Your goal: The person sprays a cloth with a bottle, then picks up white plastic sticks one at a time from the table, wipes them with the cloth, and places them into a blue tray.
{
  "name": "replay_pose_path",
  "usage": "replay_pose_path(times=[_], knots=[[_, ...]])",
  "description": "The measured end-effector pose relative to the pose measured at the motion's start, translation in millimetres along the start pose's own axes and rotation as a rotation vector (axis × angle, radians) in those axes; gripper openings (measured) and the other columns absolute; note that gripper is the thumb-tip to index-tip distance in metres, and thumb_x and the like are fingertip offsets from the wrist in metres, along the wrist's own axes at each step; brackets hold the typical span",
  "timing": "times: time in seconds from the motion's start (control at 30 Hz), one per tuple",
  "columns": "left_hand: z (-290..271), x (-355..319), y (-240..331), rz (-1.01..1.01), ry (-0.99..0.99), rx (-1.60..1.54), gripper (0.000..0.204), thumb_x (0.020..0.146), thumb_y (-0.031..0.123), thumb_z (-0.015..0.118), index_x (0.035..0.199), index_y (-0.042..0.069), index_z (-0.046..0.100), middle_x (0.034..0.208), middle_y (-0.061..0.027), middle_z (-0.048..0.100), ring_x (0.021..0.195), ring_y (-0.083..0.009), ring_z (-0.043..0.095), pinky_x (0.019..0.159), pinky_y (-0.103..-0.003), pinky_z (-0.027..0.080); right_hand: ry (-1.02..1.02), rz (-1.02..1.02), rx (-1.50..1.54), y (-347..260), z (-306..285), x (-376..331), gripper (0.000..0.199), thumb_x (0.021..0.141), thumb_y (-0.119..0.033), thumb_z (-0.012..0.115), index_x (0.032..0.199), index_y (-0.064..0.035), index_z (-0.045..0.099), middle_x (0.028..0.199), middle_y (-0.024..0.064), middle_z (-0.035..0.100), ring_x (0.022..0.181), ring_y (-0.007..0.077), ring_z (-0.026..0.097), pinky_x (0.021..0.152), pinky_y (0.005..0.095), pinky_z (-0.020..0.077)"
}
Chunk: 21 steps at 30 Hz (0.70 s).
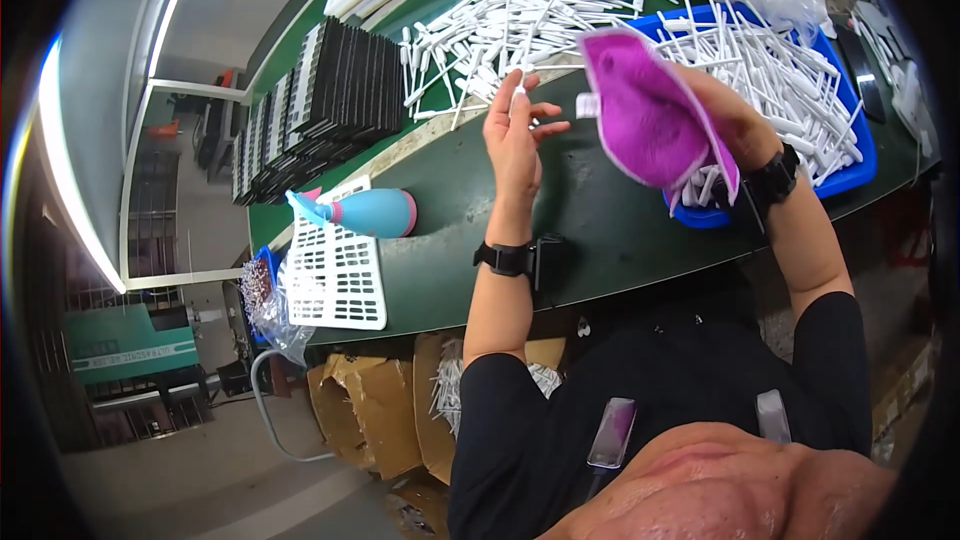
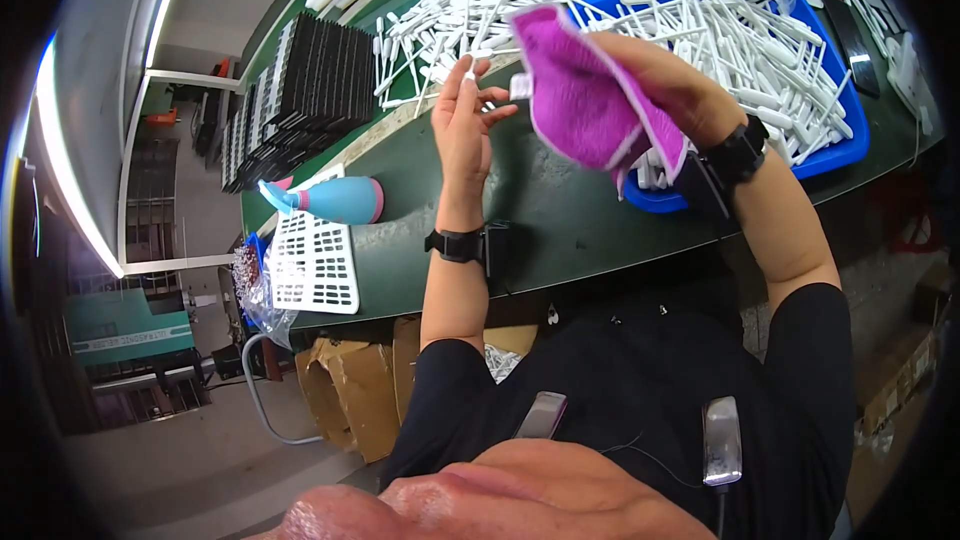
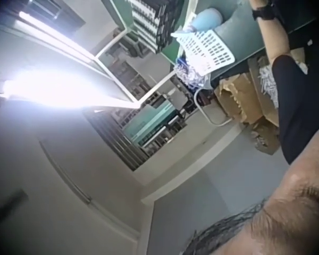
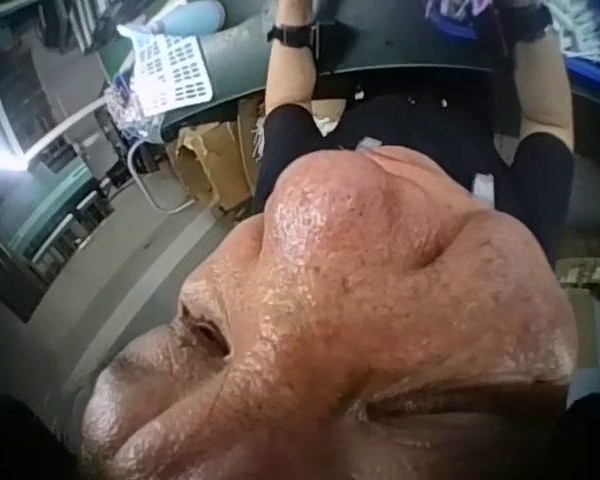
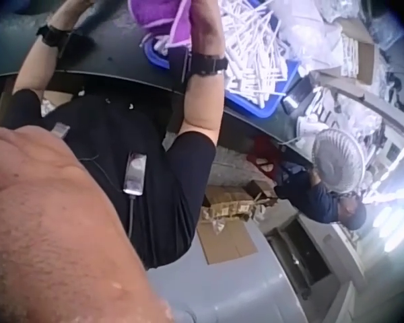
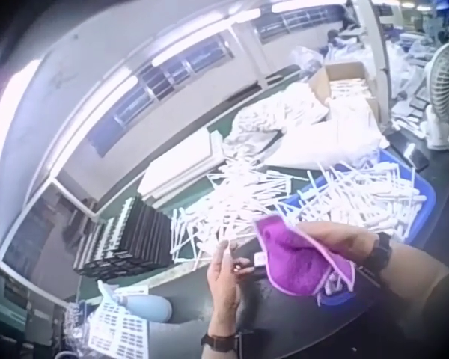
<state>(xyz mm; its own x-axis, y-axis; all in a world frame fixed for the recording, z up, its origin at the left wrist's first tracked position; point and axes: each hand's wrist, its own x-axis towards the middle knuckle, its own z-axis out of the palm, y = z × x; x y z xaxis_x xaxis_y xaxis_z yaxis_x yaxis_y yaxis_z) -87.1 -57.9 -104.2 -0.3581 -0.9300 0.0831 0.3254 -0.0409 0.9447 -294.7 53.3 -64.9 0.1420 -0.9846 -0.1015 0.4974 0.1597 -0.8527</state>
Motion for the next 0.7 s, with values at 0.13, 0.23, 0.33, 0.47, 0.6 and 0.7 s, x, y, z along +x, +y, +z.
replay_pose_path(times=[0.13, 0.23, 0.33, 0.47, 0.6, 0.7], knots=[[-10, 3, -10, -0.109, -0.005, -0.115, 0.033, 0.090, 0.011, 0.047, 0.120, -0.002, 0.043, 0.097, -0.0133, 0.059, 0.058, -0.0099, 0.053, 0.047, -0.023, 0.047, 0.031, 0.021, 0.241, 1, -11, 18, 0.037, 0.093, -0.027, 0.044, 0.117, 0.0001, 0.051, 0.103, 0.0100, 0.061, 0.088, 0.0177, 0.063, 0.075, 0.0304, 0.0531], [-14, 4, -15, -0.094, -0.005, -0.059, 0.035, 0.090, 0.010, 0.046, 0.123, -0.002, 0.040, 0.096, -0.0139, 0.059, 0.055, -0.0086, 0.049, 0.046, -0.024, 0.048, 0.063, -0.001, 0.326, 1, -12, 18, 0.035, 0.093, -0.028, 0.044, 0.113, -0.0005, 0.052, 0.099, 0.0100, 0.062, 0.083, 0.0176, 0.064, 0.071, 0.0304, 0.0543], [-6, 1, -10, -0.038, -0.023, -0.059, 0.036, 0.090, 0.008, 0.045, 0.124, -0.001, 0.038, 0.096, -0.0153, 0.059, 0.053, -0.0077, 0.047, 0.045, -0.024, 0.048, 0.181, -0.030, 0.340, -4, -10, 17, 0.033, 0.092, -0.030, 0.046, 0.105, -0.0010, 0.056, 0.091, 0.0091, 0.064, 0.076, 0.0162, 0.065, 0.065, 0.0284, 0.0550], [-2, -2, -4, -0.050, -0.026, -0.102, 0.037, 0.090, 0.008, 0.042, 0.124, -0.003, 0.035, 0.094, -0.0159, 0.058, 0.052, -0.0084, 0.046, 0.044, -0.024, 0.046, 0.164, -0.102, 0.335, -3, -12, 20, 0.034, 0.092, -0.031, 0.045, 0.105, -0.0012, 0.056, 0.090, 0.0094, 0.064, 0.075, 0.0165, 0.065, 0.065, 0.0284, 0.0550], [-5, -1, -7, -0.044, -0.055, -0.054, 0.035, 0.090, 0.010, 0.044, 0.123, -0.001, 0.037, 0.094, -0.0158, 0.058, 0.052, -0.0080, 0.046, 0.045, -0.024, 0.048, 0.180, -0.109, 0.348, -3, -13, 21, 0.035, 0.093, -0.032, 0.044, 0.104, -0.0013, 0.056, 0.090, 0.0092, 0.064, 0.073, 0.0164, 0.065, 0.063, 0.0274, 0.0549], [4, -4, -4, -0.041, -0.044, -0.117, 0.036, 0.091, 0.011, 0.045, 0.124, 0.000, 0.036, 0.094, -0.0155, 0.058, 0.052, -0.0085, 0.047, 0.045, -0.025, 0.048, 0.091, -0.141, 0.367, -2, -23, 23, 0.034, 0.093, -0.032, 0.043, 0.104, -0.0024, 0.056, 0.092, 0.0092, 0.064, 0.076, 0.0177, 0.064, 0.068, 0.0303, 0.0545]])
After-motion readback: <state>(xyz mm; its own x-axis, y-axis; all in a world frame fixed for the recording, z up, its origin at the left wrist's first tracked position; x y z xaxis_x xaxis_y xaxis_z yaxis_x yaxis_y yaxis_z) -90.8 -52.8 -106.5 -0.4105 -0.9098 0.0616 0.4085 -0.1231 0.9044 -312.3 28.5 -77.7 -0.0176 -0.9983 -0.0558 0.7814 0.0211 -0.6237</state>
